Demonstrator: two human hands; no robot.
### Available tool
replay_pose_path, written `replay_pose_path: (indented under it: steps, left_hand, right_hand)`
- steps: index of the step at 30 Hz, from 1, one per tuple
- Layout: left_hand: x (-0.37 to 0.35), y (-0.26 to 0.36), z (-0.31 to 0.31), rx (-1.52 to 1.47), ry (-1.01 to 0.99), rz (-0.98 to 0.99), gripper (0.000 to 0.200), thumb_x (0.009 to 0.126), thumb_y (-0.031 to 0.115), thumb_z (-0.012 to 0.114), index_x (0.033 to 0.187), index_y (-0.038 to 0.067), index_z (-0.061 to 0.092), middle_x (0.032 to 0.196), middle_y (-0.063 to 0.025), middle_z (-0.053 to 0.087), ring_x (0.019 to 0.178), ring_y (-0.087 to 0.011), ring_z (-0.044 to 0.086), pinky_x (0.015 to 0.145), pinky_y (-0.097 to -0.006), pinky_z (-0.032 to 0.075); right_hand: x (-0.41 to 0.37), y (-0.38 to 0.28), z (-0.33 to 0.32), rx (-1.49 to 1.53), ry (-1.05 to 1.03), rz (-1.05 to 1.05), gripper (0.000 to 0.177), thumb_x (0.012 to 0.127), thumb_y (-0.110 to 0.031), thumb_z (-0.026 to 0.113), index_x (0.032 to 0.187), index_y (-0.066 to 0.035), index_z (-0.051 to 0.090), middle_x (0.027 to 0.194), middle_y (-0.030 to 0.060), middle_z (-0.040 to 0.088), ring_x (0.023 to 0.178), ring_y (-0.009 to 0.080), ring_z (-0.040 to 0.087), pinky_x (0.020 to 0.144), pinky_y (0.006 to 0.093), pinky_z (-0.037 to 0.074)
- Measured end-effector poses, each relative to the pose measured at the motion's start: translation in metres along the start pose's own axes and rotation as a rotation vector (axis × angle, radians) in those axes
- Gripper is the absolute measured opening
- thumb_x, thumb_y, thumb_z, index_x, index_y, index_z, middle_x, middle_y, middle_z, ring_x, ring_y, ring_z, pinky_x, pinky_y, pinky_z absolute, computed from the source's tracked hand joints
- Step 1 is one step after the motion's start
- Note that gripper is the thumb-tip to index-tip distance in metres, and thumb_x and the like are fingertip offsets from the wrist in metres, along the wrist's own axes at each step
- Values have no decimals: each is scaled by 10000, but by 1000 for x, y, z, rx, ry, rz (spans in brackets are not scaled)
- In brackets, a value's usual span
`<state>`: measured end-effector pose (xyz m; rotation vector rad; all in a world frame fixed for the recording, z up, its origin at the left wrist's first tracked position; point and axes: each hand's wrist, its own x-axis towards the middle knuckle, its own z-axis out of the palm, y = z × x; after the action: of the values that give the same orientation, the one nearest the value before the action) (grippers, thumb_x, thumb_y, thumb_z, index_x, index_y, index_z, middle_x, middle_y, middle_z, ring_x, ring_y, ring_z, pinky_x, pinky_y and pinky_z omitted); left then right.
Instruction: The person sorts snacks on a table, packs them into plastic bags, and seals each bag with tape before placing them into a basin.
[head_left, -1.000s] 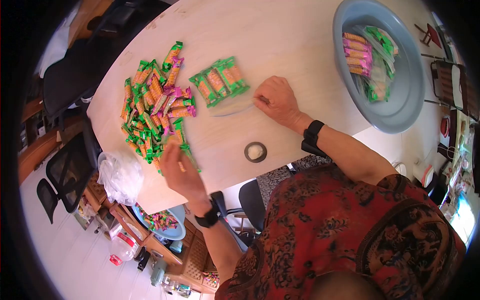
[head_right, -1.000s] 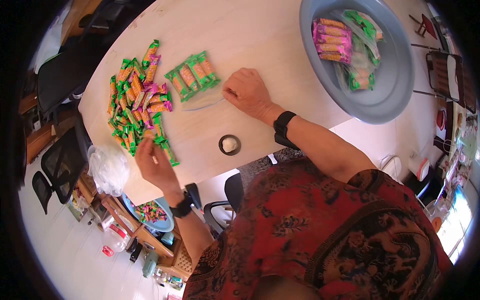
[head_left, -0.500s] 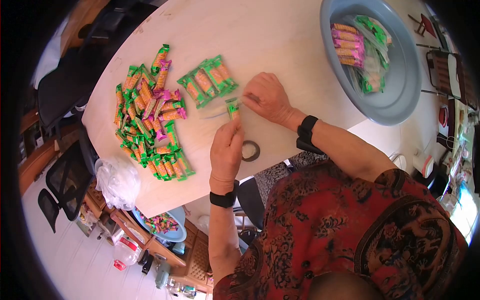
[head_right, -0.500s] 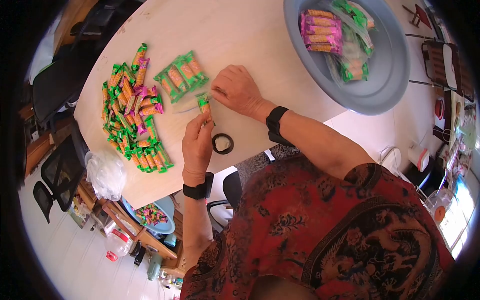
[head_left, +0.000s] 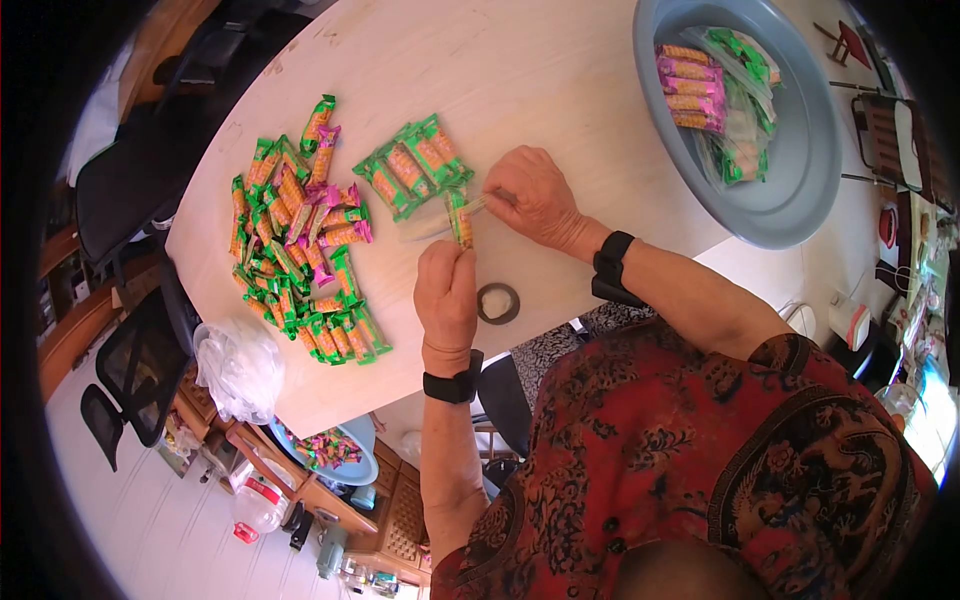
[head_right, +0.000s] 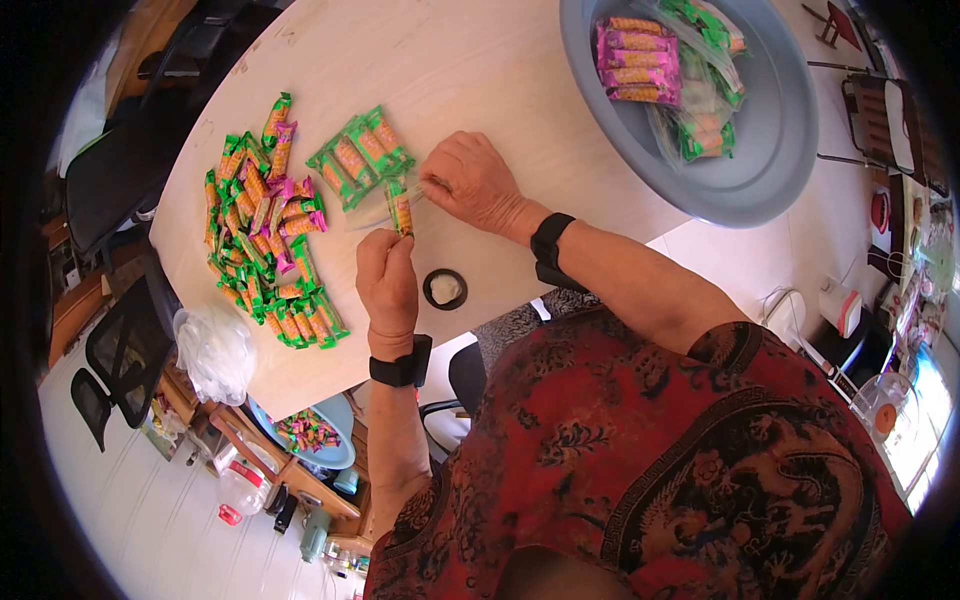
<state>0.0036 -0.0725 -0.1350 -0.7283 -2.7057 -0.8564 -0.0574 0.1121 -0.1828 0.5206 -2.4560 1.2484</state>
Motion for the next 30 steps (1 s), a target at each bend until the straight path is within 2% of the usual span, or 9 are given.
replay_pose_path:
  steps: [3, 5, 12, 17, 21, 24, 26, 30]
  left_hand:
    - [4, -2, 1, -38, 11, 21, 257, 684, -27, 636, 940, -35, 614, 992, -138, 579, 941, -334, 597, 771, -396, 515]
    - [11, -5, 4, -1, 17, 91, 261, 681, -13, 629, 940, -36, 609, 990, -146, 579, 942, -345, 595, 777, -405, 515]
    - [21, -9, 7, 23, -30, 135, 237, 694, 11, 603, 926, -33, 586, 1009, -153, 575, 967, -360, 583, 788, -413, 511]
    - [33, 12, 11, 46, -46, -37, 127, 699, 3, 578, 816, -6, 532, 926, -152, 541, 866, -341, 541, 732, -401, 477]
    - [40, 24, 12, 66, -25, -81, 103, 705, 6, 575, 781, 3, 504, 909, -152, 533, 841, -338, 526, 718, -399, 467]
    - [45, 24, 14, 77, 15, -89, 93, 715, 23, 584, 782, 24, 519, 911, -123, 547, 850, -311, 534, 701, -397, 438]
    - [51, 26, 14, 285, 25, -80, 88, 727, 51, 600, 788, 56, 536, 900, -78, 558, 850, -270, 539, 691, -379, 390]
    - [62, 26, 19, 395, 83, -82, 108, 738, 57, 643, 832, 103, 619, 902, -18, 621, 851, -224, 566, 698, -367, 372]
  right_hand:
    - [0, 0, 0, -23, -29, 14, 192, 727, -112, 731, 818, -124, 563, 806, 25, 573, 827, 242, 561, 778, 381, 435]
    - [0, 0, -1, -23, -36, 16, 193, 726, -109, 731, 821, -125, 564, 808, 25, 574, 828, 243, 562, 778, 382, 435]
    - [1, -1, -1, 4, -28, 24, 201, 717, -82, 729, 830, -127, 569, 802, 30, 567, 825, 252, 562, 785, 383, 436]
    - [0, 1, 0, 13, -21, 37, 211, 714, -72, 723, 840, -122, 561, 819, 38, 561, 832, 262, 558, 778, 390, 436]
    - [-1, 3, 2, 7, -2, 48, 215, 722, -69, 714, 846, -119, 546, 829, 47, 553, 836, 272, 552, 761, 394, 433]
    - [-1, 3, 3, 0, 9, 40, 221, 724, -67, 712, 846, -123, 536, 822, 45, 547, 828, 274, 551, 754, 397, 433]
    - [-1, 4, 3, 2, 5, 37, 228, 722, -65, 713, 848, -125, 532, 820, 44, 545, 825, 275, 551, 750, 398, 433]
    - [-1, 3, 3, 19, 22, 32, 250, 708, -45, 717, 848, -129, 527, 816, 41, 543, 821, 275, 550, 741, 396, 433]
